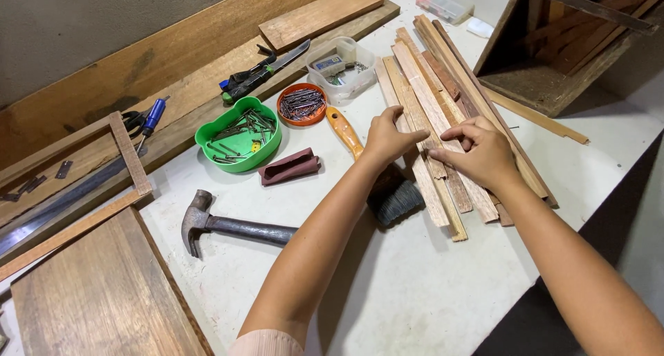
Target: The person hammers nails into a wooden frame laid on a workbench, positioning nails with one hand and driving them with a hammer. They then sand thin wood strips with a sanding block and handle additional strips from a pile on the bench.
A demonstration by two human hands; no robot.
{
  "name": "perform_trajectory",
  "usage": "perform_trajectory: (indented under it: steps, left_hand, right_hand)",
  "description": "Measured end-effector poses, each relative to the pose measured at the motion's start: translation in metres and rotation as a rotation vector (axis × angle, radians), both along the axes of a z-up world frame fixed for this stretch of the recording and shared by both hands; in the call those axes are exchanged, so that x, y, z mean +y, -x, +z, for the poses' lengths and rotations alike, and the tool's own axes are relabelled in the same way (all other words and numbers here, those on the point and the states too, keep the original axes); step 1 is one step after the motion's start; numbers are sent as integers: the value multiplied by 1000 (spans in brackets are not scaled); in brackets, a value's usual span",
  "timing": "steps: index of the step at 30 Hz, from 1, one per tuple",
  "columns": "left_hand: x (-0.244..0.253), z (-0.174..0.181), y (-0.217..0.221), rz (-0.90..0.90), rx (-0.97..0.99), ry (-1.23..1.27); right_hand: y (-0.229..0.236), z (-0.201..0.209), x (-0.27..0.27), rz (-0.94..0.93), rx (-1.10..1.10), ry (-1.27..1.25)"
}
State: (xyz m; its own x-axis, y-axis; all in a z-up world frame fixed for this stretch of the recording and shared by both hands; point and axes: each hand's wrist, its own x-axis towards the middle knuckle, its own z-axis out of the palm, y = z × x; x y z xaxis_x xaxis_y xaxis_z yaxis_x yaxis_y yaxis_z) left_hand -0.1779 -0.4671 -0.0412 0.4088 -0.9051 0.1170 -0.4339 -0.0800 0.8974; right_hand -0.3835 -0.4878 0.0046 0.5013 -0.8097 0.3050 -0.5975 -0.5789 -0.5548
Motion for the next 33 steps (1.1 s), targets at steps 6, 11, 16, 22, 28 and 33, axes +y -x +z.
perform_trajectory:
  steps: [6,11,16,22,28,33]
  left_hand:
    - [-20,-29,-6,44,-1,2]
    - [-16,-27,4,18,58,-26]
    - [35,27,28,82,-663,71]
    - [25,16,26,64,-693,5]
    - [24,27,26,77,-425,-190]
    - [29,41,36,54,-394,-199]
  right_hand:
    - [-2,0,1,-24,94,47]
    - [4,-9,-8,-13,20,-14]
    - [6,-21,-15,47,-72,-53]
    - [0,-8,-2,106,-2,152]
    - [-1,-7,1,-7,-9,62]
    - [7,-29,-20,-37,-87,52]
